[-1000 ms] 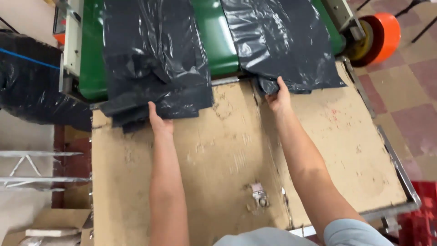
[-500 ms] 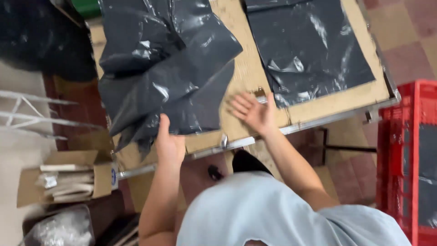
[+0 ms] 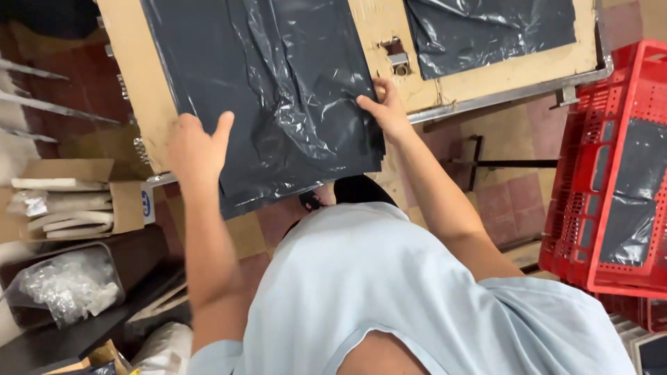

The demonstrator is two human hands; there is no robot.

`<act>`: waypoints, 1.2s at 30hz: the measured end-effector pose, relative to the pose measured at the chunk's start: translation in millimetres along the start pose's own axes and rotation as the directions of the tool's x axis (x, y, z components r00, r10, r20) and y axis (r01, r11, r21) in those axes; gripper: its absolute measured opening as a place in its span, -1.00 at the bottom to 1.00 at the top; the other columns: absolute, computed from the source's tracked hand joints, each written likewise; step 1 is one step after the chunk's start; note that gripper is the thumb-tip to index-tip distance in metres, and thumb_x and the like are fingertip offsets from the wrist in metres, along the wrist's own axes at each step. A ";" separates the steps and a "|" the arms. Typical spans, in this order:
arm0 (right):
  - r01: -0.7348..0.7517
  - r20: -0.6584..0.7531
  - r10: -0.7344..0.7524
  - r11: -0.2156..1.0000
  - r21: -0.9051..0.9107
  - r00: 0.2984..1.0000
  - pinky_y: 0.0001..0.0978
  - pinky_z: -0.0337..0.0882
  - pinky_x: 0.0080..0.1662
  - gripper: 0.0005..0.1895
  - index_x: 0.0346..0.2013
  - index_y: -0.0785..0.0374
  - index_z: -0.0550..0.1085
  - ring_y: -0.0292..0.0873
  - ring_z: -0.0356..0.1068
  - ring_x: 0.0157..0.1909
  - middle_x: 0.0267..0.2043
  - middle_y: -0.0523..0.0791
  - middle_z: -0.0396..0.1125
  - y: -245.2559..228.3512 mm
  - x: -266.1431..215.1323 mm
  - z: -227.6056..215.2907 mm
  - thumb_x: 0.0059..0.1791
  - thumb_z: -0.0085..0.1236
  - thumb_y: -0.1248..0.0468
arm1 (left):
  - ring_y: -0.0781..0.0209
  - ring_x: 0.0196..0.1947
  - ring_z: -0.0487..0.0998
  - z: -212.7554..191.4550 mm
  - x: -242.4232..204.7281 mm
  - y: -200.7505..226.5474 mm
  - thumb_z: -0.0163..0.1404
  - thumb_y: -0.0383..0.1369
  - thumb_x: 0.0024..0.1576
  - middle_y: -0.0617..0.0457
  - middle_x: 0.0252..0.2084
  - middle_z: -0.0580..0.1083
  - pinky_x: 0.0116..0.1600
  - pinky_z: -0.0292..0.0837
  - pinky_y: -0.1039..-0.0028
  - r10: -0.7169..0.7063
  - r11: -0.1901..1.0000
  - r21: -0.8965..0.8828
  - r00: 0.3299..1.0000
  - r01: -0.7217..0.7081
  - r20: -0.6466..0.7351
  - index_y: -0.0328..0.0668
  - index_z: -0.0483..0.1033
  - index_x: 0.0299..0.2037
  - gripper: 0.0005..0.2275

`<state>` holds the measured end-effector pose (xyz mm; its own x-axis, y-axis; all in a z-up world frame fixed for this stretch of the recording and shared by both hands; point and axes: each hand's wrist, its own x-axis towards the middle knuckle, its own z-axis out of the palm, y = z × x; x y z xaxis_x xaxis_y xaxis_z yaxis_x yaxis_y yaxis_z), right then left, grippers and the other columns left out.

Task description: The person repeatedly folds black plastic-wrapped rectangular packs on a cardboard-covered table and places them into a red basket. The person retrieves new packs from a green conveyor belt, folds them by hand, and stacks them in the basket.

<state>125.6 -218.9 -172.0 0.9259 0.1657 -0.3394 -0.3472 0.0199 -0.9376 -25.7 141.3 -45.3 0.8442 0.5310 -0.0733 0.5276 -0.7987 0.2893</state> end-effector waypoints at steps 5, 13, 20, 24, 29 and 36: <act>0.177 -0.070 -0.225 0.896 -0.408 0.972 -0.27 0.49 -0.09 -0.35 0.06 0.16 0.18 0.03 0.43 -0.05 -0.11 0.03 0.33 -17.8 -32.3 10.9 -0.12 0.46 0.22 | -0.13 -0.33 0.63 63.7 4.3 -13.0 0.05 0.29 0.09 -0.19 -0.37 0.55 -0.34 0.55 0.13 -0.231 0.972 0.056 0.971 0.227 0.061 -0.28 0.46 -0.11 -0.35; 0.068 -0.085 -0.184 0.692 -0.718 0.979 -0.22 0.49 -0.05 -0.58 -0.43 0.06 0.46 -0.04 0.45 -0.08 -0.20 -0.17 0.28 -10.7 -32.0 22.4 -0.28 0.50 -0.07 | -0.12 -0.27 0.62 80.7 1.4 -31.4 0.32 -0.05 -0.01 -0.12 -0.27 0.45 -0.33 0.63 0.06 -0.283 0.959 -0.051 0.953 0.278 -0.113 -0.37 0.37 -0.03 -0.42; 0.047 -0.091 -0.149 0.728 -0.684 0.985 -0.15 0.49 -0.08 -0.61 -0.32 0.21 0.49 0.05 0.47 -0.07 -0.22 -0.01 0.37 -39.4 -45.6 31.9 -0.20 0.40 0.02 | 0.04 -0.42 0.56 110.3 15.6 -70.9 0.18 -0.26 0.05 0.14 -0.54 0.35 -0.41 0.54 0.23 -0.272 0.951 -0.192 0.953 0.244 -0.136 -0.02 0.46 -0.48 -0.83; 0.101 -0.025 -0.189 0.629 -0.771 0.982 -0.14 0.52 -0.19 -0.70 -0.37 0.27 0.52 0.08 0.48 -0.18 -0.28 -0.03 0.33 -18.0 -26.8 26.4 -0.19 0.36 0.12 | 0.11 -0.43 0.52 93.8 1.8 -69.4 0.04 -0.31 0.10 0.19 -0.55 0.32 -0.34 0.50 0.31 -0.285 0.927 -0.284 0.952 0.244 -0.111 0.06 0.33 -0.50 -0.83; 0.063 -0.048 -0.114 0.800 -0.597 0.992 -0.29 0.35 -0.32 -0.81 -0.44 0.18 0.44 -0.09 0.38 -0.31 -0.44 -0.12 0.25 0.5 -24.8 -4.4 -0.23 0.24 0.20 | -0.01 -0.38 0.53 97.7 -16.6 -82.4 0.08 -0.34 0.09 0.11 -0.51 0.34 -0.31 0.48 0.20 -0.196 0.962 -0.223 0.966 0.155 -0.171 -0.02 0.35 -0.44 -0.85; 0.294 0.177 -0.235 0.715 -0.634 0.956 0.15 0.43 -0.01 -0.28 0.36 0.20 0.12 0.38 0.40 0.02 -0.12 0.29 0.41 -74.5 -91.1 26.0 -0.06 0.17 0.32 | 0.08 -0.08 0.42 71.2 -55.0 -67.1 0.15 -0.46 0.03 0.13 -0.18 0.31 -0.27 0.51 0.27 0.142 0.971 0.234 0.917 -0.056 -0.372 -0.01 0.39 -0.12 -0.74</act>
<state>63.3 -209.8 -69.2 0.9402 0.3285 -0.0903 0.1180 -0.5627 -0.8182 -100.8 145.6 -128.7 0.8139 0.4786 0.3294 0.4873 -0.8711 0.0615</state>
